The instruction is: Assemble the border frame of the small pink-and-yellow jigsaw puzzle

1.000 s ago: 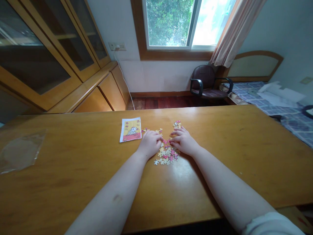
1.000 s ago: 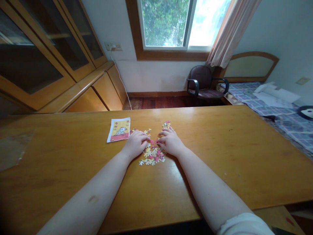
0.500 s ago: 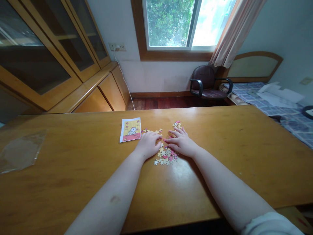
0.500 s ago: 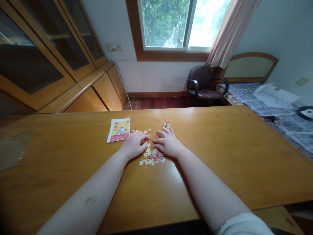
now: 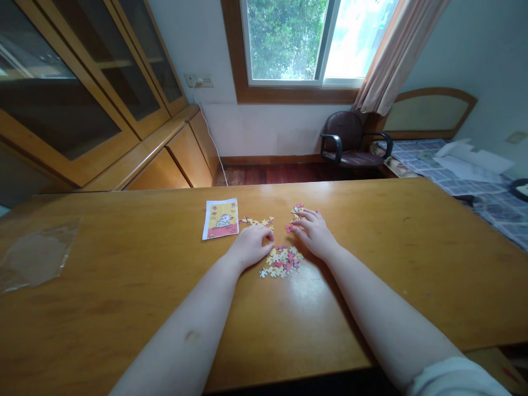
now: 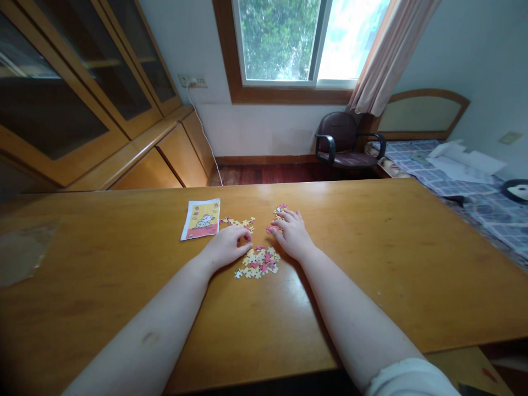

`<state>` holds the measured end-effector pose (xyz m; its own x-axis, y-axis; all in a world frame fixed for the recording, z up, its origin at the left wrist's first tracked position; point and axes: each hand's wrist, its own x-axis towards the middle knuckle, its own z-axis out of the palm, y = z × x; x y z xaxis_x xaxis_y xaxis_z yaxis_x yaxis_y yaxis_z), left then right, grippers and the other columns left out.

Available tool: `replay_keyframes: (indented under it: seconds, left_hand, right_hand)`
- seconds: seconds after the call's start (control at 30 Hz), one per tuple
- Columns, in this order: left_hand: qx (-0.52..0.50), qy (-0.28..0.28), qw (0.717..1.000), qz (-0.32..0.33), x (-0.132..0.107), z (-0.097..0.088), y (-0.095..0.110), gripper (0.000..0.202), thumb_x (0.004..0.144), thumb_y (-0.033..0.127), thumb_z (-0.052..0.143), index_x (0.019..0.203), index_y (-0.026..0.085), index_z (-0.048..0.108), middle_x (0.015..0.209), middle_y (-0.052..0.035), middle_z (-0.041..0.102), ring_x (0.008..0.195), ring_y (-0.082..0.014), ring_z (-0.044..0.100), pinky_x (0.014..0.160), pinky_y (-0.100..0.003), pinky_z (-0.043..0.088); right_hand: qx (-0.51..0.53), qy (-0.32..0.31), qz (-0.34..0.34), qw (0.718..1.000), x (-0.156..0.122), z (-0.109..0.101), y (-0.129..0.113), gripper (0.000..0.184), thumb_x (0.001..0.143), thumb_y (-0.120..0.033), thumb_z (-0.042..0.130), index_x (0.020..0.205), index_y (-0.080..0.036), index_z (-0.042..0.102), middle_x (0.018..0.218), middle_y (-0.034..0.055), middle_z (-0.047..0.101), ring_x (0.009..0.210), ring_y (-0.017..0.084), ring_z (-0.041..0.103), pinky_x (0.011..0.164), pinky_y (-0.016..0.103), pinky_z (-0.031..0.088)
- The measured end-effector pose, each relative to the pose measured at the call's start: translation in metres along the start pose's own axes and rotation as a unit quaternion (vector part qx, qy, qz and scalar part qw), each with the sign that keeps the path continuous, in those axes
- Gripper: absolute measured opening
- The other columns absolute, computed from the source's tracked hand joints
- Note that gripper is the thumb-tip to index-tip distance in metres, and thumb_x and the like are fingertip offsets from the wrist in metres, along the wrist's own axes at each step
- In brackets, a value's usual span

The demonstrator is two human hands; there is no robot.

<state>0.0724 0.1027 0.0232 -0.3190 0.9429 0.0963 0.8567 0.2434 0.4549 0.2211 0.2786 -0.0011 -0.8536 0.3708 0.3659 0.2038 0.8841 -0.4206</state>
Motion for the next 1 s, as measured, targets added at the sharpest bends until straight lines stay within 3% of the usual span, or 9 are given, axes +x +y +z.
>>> replay_keyframes:
  seconds: [0.2,0.3,0.43,0.63,0.8,1.0]
  left_hand:
    - [-0.033,0.111,0.986,-0.119,0.004,0.000,-0.013,0.012,0.083,0.032,0.062,0.080,0.022,0.068,0.087,-0.0023,0.068,0.084,-0.0206,0.062,0.076,-0.033,0.048]
    - [-0.007,0.098,0.985,-0.143,0.005,0.001,-0.016,0.011,0.081,0.031,0.063,0.076,0.024,0.069,0.085,-0.0016,0.070,0.084,-0.0215,0.062,0.073,-0.034,0.048]
    - [0.039,0.064,0.991,-0.115,0.005,0.004,-0.013,0.013,0.082,0.031,0.062,0.080,0.025,0.073,0.086,-0.0015,0.072,0.086,-0.0225,0.063,0.075,-0.035,0.048]
    - [0.061,0.068,0.992,-0.082,0.005,0.006,-0.009,0.023,0.085,0.023,0.052,0.089,0.024,0.075,0.093,-0.0034,0.072,0.090,-0.0221,0.063,0.080,-0.034,0.048]
    - [0.084,0.066,0.993,-0.051,0.003,0.006,-0.009,0.028,0.078,0.012,0.052,0.074,0.026,0.076,0.092,-0.0014,0.072,0.091,-0.0228,0.061,0.083,-0.038,0.046]
    - [0.082,0.038,0.996,0.005,0.002,0.008,-0.006,0.030,0.078,0.012,0.053,0.082,0.028,0.078,0.091,-0.0014,0.073,0.091,-0.0230,0.061,0.085,-0.041,0.044]
  right_hand:
    - [0.002,0.005,0.020,1.000,0.001,0.000,0.002,0.023,0.093,-0.037,0.053,0.097,-0.023,0.071,0.120,0.0089,0.066,0.119,0.028,0.053,0.109,0.059,0.025]
    - [0.001,-0.018,0.000,1.000,0.001,-0.002,-0.001,0.023,0.093,-0.035,0.053,0.095,-0.022,0.072,0.107,0.0083,0.070,0.104,0.024,0.061,0.103,0.048,0.038]
    - [0.014,-0.062,-0.036,0.997,0.001,-0.005,-0.006,0.024,0.093,-0.028,0.051,0.097,-0.020,0.073,0.092,0.0066,0.073,0.086,0.019,0.064,0.085,0.034,0.048]
    - [0.010,-0.089,-0.111,0.990,-0.001,-0.002,-0.005,0.025,0.088,-0.017,0.054,0.101,-0.024,0.074,0.109,0.0035,0.071,0.106,0.022,0.059,0.099,0.040,0.041]
    - [-0.032,-0.068,-0.080,0.994,-0.002,0.003,0.000,0.025,0.086,-0.018,0.056,0.100,-0.024,0.075,0.117,0.0050,0.068,0.115,0.027,0.053,0.105,0.048,0.037]
    - [-0.034,-0.048,-0.061,0.996,-0.001,0.004,0.000,0.022,0.087,-0.019,0.056,0.098,-0.024,0.074,0.116,0.0065,0.068,0.116,0.025,0.053,0.108,0.051,0.033]
